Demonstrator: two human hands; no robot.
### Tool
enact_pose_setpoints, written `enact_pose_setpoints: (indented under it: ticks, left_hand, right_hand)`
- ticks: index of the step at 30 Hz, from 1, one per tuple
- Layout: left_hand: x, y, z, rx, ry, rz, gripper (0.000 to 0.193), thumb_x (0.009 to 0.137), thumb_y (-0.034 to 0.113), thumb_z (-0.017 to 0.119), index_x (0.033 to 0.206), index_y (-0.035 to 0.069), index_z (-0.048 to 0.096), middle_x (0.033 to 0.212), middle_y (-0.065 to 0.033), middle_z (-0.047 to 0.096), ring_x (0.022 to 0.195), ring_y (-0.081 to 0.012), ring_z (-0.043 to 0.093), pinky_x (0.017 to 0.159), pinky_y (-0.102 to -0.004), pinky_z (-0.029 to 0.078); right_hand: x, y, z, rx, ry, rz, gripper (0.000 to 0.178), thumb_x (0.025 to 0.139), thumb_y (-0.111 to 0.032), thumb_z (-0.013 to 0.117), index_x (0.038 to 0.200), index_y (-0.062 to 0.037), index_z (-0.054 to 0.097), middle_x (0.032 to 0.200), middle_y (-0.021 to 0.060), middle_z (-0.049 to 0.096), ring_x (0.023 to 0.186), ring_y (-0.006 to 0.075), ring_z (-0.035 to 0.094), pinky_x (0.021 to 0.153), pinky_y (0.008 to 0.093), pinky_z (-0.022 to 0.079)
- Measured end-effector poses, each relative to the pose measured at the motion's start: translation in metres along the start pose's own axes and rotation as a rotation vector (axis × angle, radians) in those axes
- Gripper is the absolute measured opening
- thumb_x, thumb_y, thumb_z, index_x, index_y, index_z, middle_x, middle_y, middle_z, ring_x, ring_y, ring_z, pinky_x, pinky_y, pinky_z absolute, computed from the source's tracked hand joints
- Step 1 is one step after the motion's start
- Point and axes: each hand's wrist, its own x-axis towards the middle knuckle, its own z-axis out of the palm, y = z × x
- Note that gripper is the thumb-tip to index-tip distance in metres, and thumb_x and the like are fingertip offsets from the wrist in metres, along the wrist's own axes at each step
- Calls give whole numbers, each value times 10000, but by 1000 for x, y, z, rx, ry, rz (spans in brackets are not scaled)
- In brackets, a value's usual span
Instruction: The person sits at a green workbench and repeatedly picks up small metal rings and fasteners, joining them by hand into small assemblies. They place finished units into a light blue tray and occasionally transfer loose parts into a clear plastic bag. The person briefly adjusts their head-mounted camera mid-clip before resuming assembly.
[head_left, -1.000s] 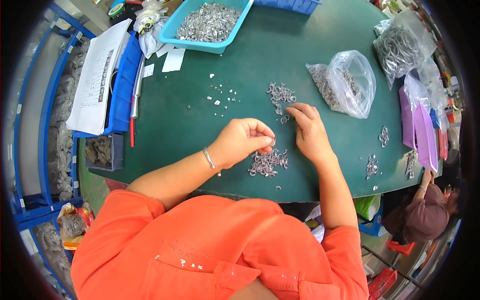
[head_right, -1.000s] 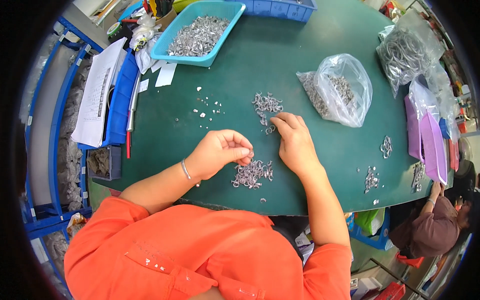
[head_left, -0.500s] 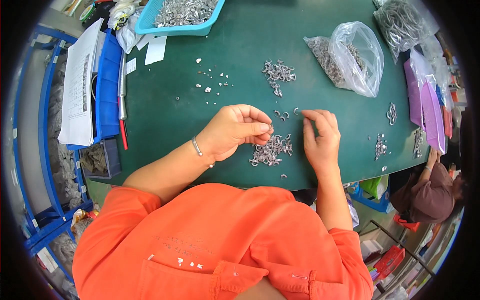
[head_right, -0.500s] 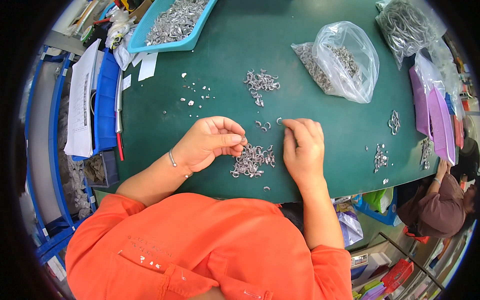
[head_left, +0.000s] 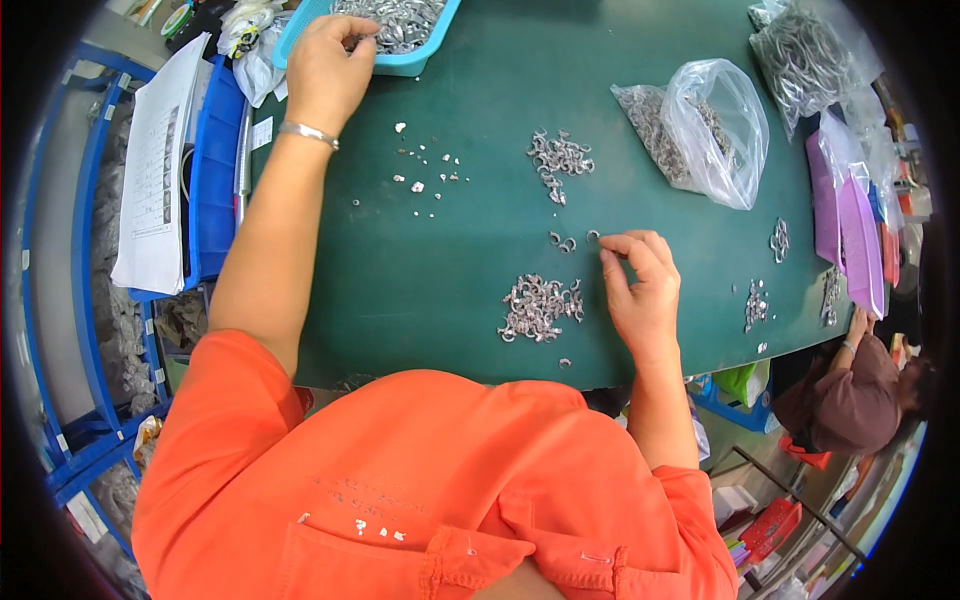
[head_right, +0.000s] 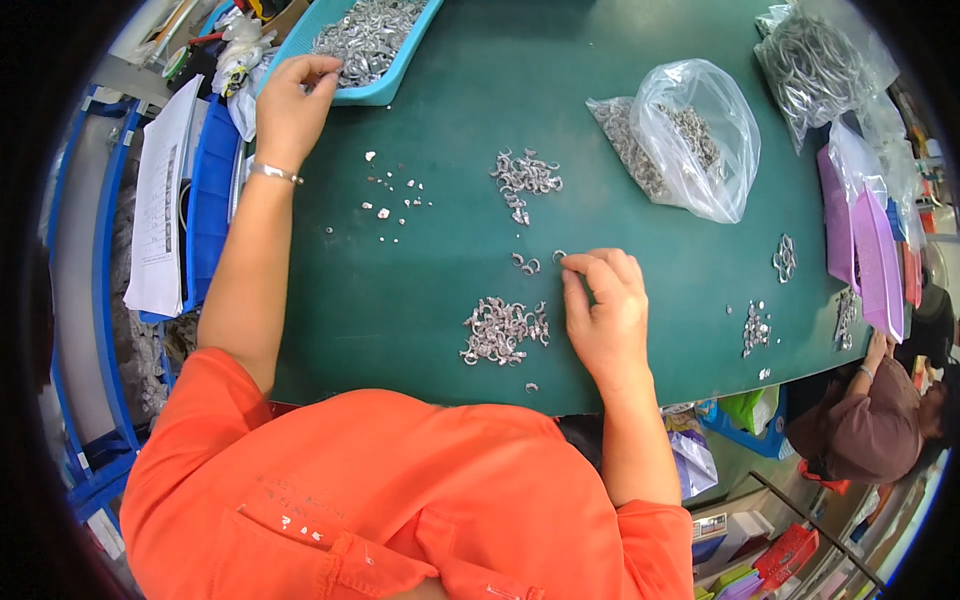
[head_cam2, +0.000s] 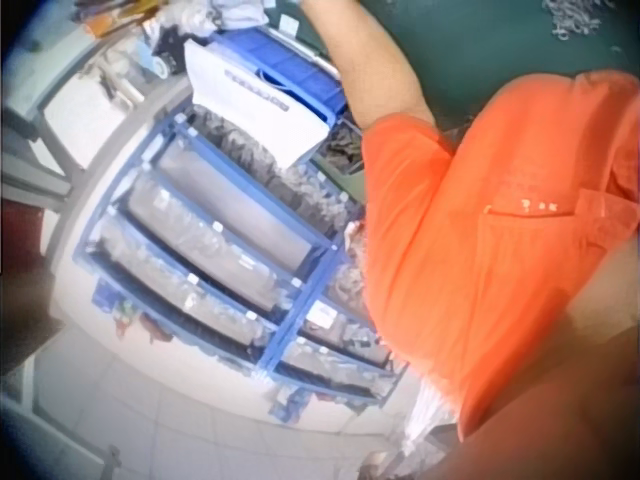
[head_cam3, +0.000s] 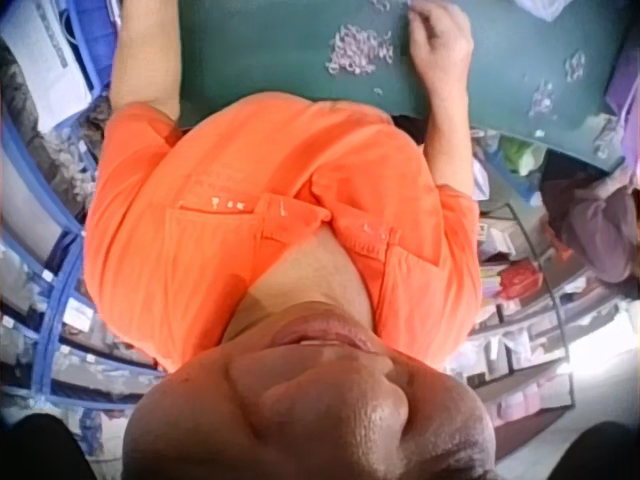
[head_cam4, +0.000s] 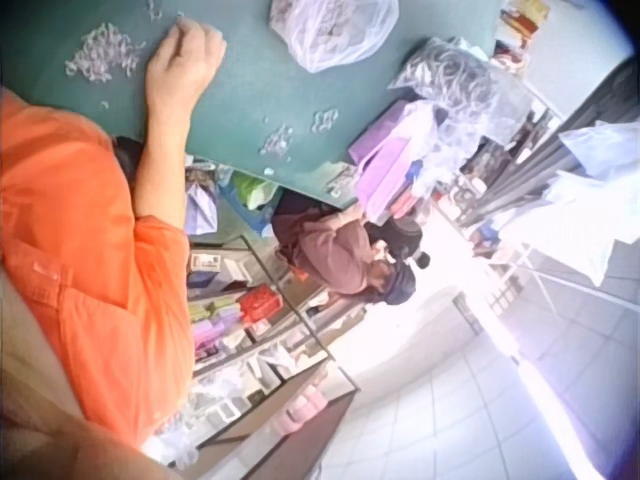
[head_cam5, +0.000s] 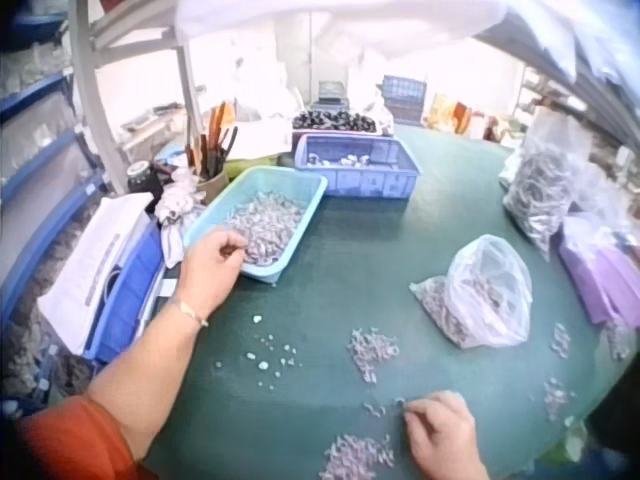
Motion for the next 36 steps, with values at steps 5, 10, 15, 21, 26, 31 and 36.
enact_pose_setpoints:
  ticks: [5, 10, 15, 21, 26, 31, 36]
  left_hand:
    - [-32, 49, 14, -191, -44, 229, 86, 819, 29, 661, 899, 40, 692, 931, -81, 673, 866, -236, 645, 759, -314, 518]
    - [-111, 108, 39, -565, -633, 405, 202, 739, 29, 731, 933, 42, 674, 940, -88, 638, 929, -298, 607, 841, -387, 497]
    - [-125, 108, 48, -557, -709, 394, 157, 745, 7, 722, 867, 33, 626, 860, -100, 592, 842, -294, 607, 751, -392, 492]
    - [-121, 114, 18, -718, -932, 210, 108, 795, 32, 712, 853, 32, 621, 821, -94, 588, 691, -233, 608, 617, -332, 491]
    - [-129, 126, 27, -647, -887, 272, 126, 785, 78, 726, 837, 35, 619, 820, -97, 575, 770, -282, 591, 684, -383, 485]
    - [-142, 134, 49, -525, -736, 342, 122, 769, 53, 713, 824, 38, 606, 805, -101, 558, 785, -311, 583, 706, -407, 475]
    - [-133, 119, 5, -659, -1041, 294, 103, 754, 38, 703, 791, 69, 612, 825, -74, 605, 796, -273, 596, 751, -381, 473]
  right_hand:
    - [2, -3, 19, -99, 9, -103, 133, 763, 17, 707, 884, -34, 685, 818, 85, 598, 738, 287, 555, 679, 390, 460]
    - [0, 2, 21, -73, 42, -110, 107, 784, 20, 690, 874, -27, 655, 859, 99, 633, 763, 297, 592, 719, 388, 487]
    - [-14, -1, 8, 89, 98, 172, 141, 783, 62, 699, 881, -11, 629, 835, 115, 661, 748, 256, 649, 678, 334, 530]
    - [-20, -12, -14, 281, -218, 75, 140, 750, 75, 698, 863, -2, 667, 863, 124, 673, 785, 267, 658, 707, 336, 533]
    - [0, 8, -2, -9, -6, 81, 132, 800, 48, 650, 915, -10, 675, 858, 134, 642, 797, 318, 615, 726, 384, 504]
    - [8, 13, 8, -67, -26, -17, 106, 790, 23, 680, 888, -16, 666, 868, 125, 645, 798, 318, 615, 725, 385, 504]
    - [11, 0, -15, 304, -397, 26, 91, 800, 37, 669, 882, -1, 661, 901, 132, 666, 826, 315, 645, 743, 360, 519]
